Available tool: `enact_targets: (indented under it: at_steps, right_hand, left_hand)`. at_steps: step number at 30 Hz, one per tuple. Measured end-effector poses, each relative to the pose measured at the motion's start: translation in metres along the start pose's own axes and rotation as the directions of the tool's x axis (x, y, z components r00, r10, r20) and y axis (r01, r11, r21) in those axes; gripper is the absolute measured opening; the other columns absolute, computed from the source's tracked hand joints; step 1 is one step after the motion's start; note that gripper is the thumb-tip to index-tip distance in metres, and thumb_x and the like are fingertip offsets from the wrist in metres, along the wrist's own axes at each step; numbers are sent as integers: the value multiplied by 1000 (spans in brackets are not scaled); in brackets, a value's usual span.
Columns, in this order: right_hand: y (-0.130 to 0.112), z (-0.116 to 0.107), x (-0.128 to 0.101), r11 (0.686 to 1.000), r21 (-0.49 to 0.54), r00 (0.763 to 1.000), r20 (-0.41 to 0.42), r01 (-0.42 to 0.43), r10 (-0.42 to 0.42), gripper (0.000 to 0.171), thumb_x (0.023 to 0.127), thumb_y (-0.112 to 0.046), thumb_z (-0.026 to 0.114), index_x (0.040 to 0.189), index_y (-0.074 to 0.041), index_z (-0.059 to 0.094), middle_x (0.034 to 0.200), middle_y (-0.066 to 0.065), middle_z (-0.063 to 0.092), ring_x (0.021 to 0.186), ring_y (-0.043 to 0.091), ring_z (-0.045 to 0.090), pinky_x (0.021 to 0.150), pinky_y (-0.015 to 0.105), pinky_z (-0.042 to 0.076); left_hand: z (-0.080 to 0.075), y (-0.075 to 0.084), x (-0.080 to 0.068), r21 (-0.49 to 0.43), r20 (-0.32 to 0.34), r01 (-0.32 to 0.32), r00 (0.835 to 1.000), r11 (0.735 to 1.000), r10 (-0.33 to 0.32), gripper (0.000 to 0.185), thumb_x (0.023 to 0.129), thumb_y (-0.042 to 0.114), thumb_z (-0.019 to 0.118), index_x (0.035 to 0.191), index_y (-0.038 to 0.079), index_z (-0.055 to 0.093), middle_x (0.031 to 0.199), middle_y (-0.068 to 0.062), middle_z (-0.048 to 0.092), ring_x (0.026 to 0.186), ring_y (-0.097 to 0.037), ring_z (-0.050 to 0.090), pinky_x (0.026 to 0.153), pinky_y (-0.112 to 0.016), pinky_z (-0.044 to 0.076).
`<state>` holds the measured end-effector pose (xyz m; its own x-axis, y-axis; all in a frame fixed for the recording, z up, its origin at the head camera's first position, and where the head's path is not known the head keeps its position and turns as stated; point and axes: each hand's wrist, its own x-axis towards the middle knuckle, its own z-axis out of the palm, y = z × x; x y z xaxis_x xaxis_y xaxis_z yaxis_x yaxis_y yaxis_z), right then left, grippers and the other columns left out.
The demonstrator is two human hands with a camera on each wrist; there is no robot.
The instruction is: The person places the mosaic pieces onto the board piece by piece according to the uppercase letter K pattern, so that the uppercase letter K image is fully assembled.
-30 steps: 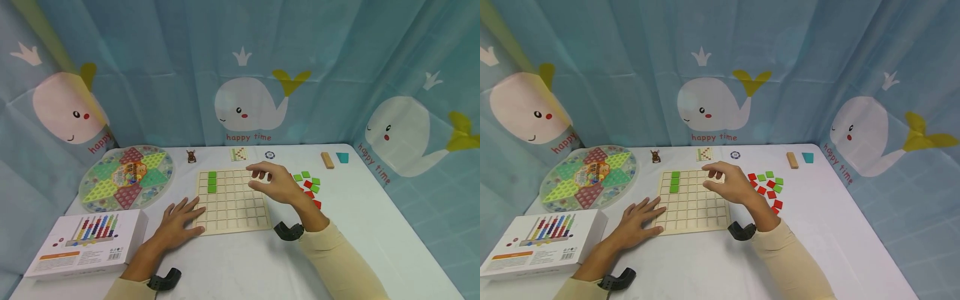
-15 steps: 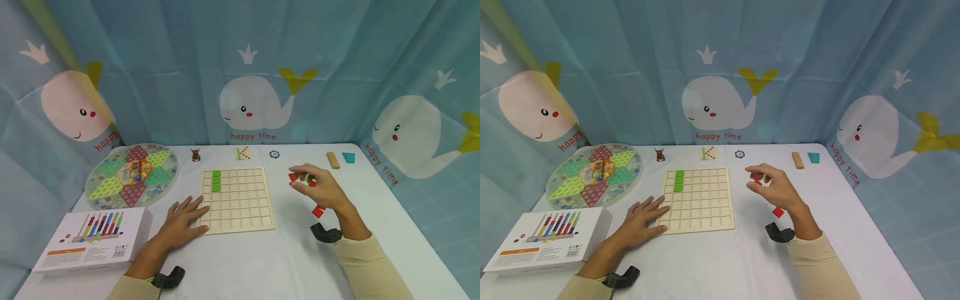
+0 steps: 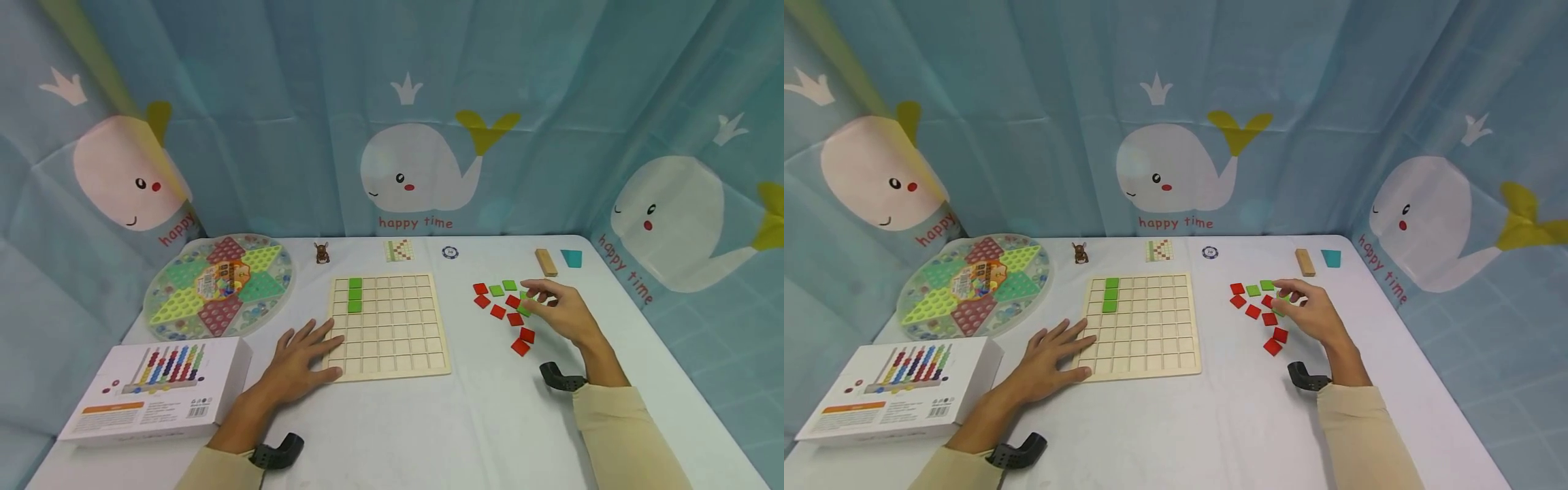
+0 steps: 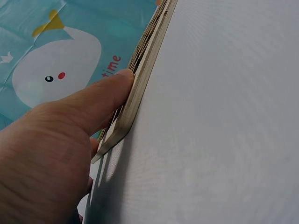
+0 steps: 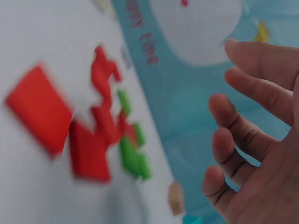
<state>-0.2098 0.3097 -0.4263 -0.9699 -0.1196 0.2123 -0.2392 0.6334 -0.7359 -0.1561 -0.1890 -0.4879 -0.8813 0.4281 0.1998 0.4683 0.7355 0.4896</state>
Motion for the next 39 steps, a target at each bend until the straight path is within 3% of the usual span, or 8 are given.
enact_targets:
  at_steps: [4,8,15,20,25,32,36,39]
  right_hand:
    - [20,1,1,989,-53,990,6,-138,139,39,90,-22,69,124,-2,63,100,11,59,90,24,46,58,37,44]
    - [34,3,2,968,-108,971,46,-228,233,39,90,-22,68,123,-2,62,101,14,58,90,27,46,60,33,42]
    - [39,3,5,940,-213,953,88,-267,290,41,89,-21,69,123,1,62,99,14,57,88,29,47,67,33,42]
    - [36,5,7,921,-254,939,96,-297,329,43,88,-22,69,122,3,61,109,21,56,97,35,48,78,43,48]
    - [39,9,8,913,-286,941,83,-292,327,42,89,-20,68,122,4,61,111,22,55,99,37,49,85,50,48]
    - [32,4,2,917,-269,951,20,-293,310,35,92,-17,66,120,3,61,98,17,63,89,31,55,72,35,49]
    - [29,-2,-2,921,-250,951,3,-300,310,36,93,-19,64,124,-1,60,102,19,64,92,34,55,76,42,50]
    - [46,-4,2,941,-231,968,-24,-247,248,38,93,-26,66,123,-4,62,98,15,65,89,32,56,70,38,50]
  left_hand:
    - [1,-1,0,-1,15,12,1000,1000,-12,62,83,48,71,135,16,60,151,-9,36,139,-42,23,104,-64,7]
    - [1,-2,1,-7,18,14,1000,1000,-14,62,83,49,71,135,16,60,152,-8,36,140,-41,22,105,-64,6]
    - [-1,-1,1,-12,33,25,999,1000,-25,63,83,49,70,136,16,59,153,-7,34,141,-39,20,106,-62,4]
    - [-1,-1,1,-8,15,10,1000,1000,-10,62,83,47,71,135,16,60,152,-9,36,139,-41,22,105,-64,6]
    - [-1,-1,1,-8,12,7,1000,1000,-6,62,83,48,71,135,15,60,151,-10,36,139,-42,22,105,-64,6]
    - [0,-2,2,-17,32,18,999,1000,-17,62,84,49,70,135,16,59,152,-8,35,140,-40,21,106,-63,5]
    - [0,0,2,-15,28,13,1000,1000,-13,62,83,48,70,135,16,60,152,-9,36,139,-41,22,105,-63,6]
    - [-1,0,2,-11,28,15,999,1000,-15,62,83,48,71,135,15,60,152,-9,36,139,-41,22,106,-63,6]
